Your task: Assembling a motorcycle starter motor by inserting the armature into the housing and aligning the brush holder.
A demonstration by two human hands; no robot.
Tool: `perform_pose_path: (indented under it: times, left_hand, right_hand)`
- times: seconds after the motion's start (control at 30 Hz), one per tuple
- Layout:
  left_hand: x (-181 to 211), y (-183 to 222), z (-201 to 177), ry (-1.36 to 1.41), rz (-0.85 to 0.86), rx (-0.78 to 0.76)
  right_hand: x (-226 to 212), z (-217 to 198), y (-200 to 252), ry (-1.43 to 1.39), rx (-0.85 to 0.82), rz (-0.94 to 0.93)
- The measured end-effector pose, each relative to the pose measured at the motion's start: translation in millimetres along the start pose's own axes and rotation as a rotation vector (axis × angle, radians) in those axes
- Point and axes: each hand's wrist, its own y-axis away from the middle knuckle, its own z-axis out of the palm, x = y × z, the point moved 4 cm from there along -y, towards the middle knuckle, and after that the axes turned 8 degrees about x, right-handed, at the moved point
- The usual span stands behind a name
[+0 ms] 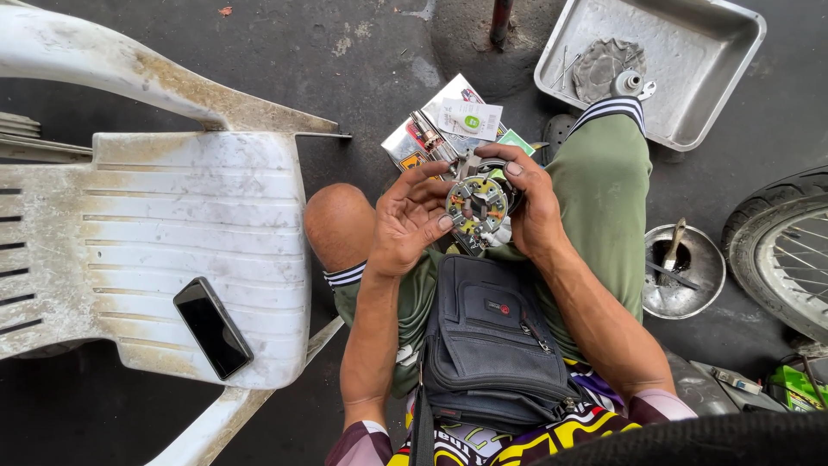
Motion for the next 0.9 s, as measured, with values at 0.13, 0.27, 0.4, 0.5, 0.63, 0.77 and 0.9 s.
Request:
perform_pose_path:
  times: [0.13,0.27,0.4,0.5,0.63,0.77,0.9]
  left_hand:
    - [9,2,8,-0.046,0.001,0.008]
    - [13,1,11,-0.046,-0.014,0.010]
    - [16,0,12,-0.071,-0.017,0.026]
    - [12,0,4,-0.065,-0.022,0.032]
    - [18,1,9,-0.083,-0.023,0.028]
    - [24,1,17,-0.107,0.000,0.023]
    - [23,2,19,-0.115,0.004,0.028]
  right_hand:
    - [-20,17,10,0.016,0.006,-0.006]
    - [-20,16,12,-0.043,0.017,-0.020]
    - [-19,7,9,0.027,-0.005,-0.103]
    - [-21,5,5,0.152,-0.086,-0.222]
    - [-25,9,8,0.220,-0.123,-0.292]
    - [-25,9,8,0.231,-0.126,-0.305]
    - [-28,12,8,0.244,-0.125,-0.298]
